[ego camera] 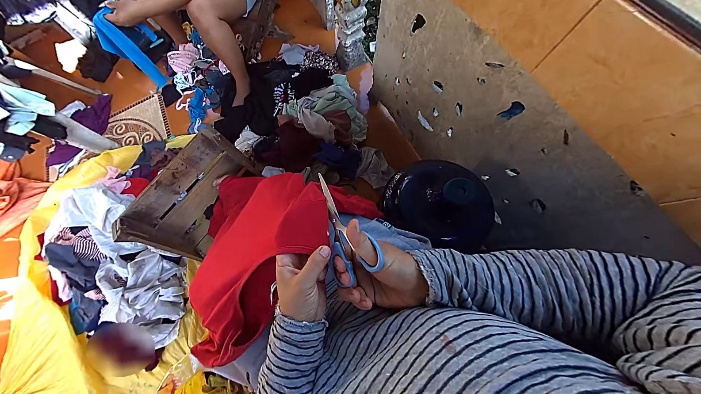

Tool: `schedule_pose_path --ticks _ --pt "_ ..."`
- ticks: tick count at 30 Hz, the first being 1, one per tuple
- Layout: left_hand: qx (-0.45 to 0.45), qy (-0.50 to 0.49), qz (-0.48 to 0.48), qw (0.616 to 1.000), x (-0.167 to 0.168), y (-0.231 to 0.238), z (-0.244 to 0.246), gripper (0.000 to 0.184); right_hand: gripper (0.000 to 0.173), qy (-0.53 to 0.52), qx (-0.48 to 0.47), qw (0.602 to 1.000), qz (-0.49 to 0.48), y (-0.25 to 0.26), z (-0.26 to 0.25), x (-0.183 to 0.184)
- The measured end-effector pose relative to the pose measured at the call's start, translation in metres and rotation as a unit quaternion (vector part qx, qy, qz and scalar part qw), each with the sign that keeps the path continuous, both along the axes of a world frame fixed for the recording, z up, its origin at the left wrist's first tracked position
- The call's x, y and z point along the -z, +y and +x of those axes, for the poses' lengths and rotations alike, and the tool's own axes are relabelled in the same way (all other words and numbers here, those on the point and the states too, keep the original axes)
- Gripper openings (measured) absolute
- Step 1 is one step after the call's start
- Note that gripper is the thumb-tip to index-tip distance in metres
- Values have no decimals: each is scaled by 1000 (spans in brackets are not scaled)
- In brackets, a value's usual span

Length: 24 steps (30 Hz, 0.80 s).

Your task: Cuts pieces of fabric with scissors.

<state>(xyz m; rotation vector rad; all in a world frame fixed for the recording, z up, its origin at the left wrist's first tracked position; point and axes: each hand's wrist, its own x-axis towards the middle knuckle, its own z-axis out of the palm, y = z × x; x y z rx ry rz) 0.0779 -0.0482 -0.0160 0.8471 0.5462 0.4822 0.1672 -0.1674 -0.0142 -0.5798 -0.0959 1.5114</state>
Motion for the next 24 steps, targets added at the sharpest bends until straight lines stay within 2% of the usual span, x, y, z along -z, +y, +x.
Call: schedule_pose_path --ticks 3,5,7,10,14,16,19,21,24 --pt "-46 74 -42 995 -5 3 1 33 51 -43 -40 998 -5 -5 8 4" --pt "-88 119 -74 986 -8 6 -1 31 51 -100 -101 989 -27 -9 22 9" --pt "-136 141 -79 977 -8 5 -8 37 55 -176 -174 967 -64 -14 41 15" --pt "-142 138 -59 978 -5 5 -22 50 72 -222 -284 931 -58 -26 70 26" --pt "-107 127 19 986 -2 7 -31 33 68 -280 -381 881 -11 -32 87 22" --pt "-110 116 71 984 0 11 -31 38 70 -332 -419 844 32 -26 93 19" --pt "-114 98 113 982 2 13 -31 40 73 -379 -455 804 58 -15 94 8" --pt "-121 95 124 980 2 13 -31 41 73 -386 -455 801 45 -9 91 1" --pt "-120 103 132 979 -3 12 -32 47 61 -415 -432 801 -3 -2 79 -9"
